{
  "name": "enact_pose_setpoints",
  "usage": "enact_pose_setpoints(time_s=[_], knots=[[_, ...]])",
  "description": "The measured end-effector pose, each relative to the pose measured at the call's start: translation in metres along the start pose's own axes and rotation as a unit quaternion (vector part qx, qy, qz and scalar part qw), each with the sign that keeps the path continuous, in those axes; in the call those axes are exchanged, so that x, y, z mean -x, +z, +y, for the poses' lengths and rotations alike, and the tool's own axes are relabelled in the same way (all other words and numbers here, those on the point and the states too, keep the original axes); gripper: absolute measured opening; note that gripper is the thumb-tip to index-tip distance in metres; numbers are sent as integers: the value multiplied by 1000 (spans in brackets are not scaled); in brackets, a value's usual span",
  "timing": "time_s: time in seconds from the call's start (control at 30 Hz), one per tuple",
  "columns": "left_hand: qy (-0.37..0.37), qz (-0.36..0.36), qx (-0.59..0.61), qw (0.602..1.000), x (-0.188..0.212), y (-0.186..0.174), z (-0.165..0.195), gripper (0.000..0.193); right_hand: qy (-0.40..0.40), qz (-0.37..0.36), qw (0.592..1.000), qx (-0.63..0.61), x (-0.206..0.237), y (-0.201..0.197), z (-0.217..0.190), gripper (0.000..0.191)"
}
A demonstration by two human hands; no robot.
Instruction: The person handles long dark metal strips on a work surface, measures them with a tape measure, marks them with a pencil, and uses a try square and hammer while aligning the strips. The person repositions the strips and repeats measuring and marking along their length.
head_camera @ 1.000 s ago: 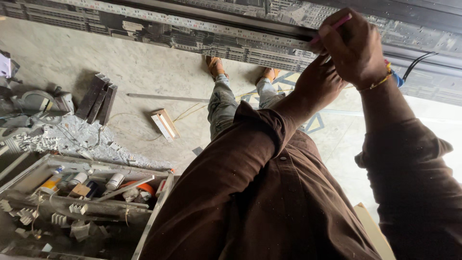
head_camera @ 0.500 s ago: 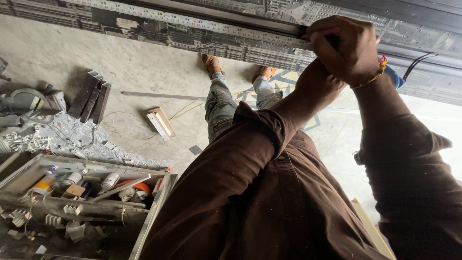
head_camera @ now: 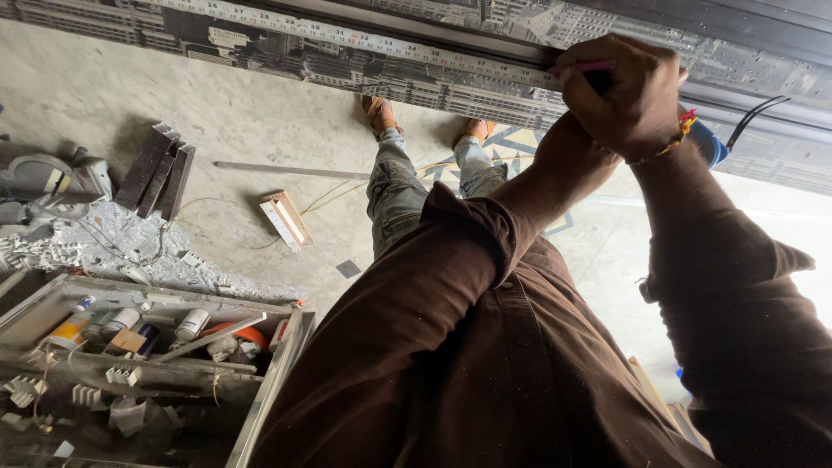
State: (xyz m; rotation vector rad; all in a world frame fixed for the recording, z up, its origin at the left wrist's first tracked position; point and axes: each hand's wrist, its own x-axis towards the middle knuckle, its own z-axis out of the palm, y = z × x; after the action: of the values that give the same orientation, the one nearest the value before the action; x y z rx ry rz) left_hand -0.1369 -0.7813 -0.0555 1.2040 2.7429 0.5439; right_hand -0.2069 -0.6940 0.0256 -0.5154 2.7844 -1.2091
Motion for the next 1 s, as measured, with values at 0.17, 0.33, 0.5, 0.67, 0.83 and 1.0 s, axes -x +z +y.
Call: enact_pose_setpoints(time_s=[0.17, 0.33, 0.5, 0.67, 0.83, 1.0], knots=[[10, -53, -2, 999, 1, -3, 0, 38, 8, 0, 1000, 13, 1, 1, 1, 9], [14, -17, -49, 999, -1, -6, 0, 40, -3, 9, 1000, 5, 3, 2, 1, 13], [9, -46, -24, 999, -1, -5, 1, 39, -13, 8, 1000, 5, 1, 4, 4, 11], [-14, -18, -6, 1000, 2, 6, 3, 37, -9, 6, 1000, 16, 2, 4, 4, 10], [-18, -14, 13, 1000, 3, 15, 5, 36, -10, 4, 1000, 15, 2, 4, 4, 9], [-2, -25, -33, 999, 3, 15, 5, 34, -16, 5, 1000, 26, 0, 6, 5, 8]])
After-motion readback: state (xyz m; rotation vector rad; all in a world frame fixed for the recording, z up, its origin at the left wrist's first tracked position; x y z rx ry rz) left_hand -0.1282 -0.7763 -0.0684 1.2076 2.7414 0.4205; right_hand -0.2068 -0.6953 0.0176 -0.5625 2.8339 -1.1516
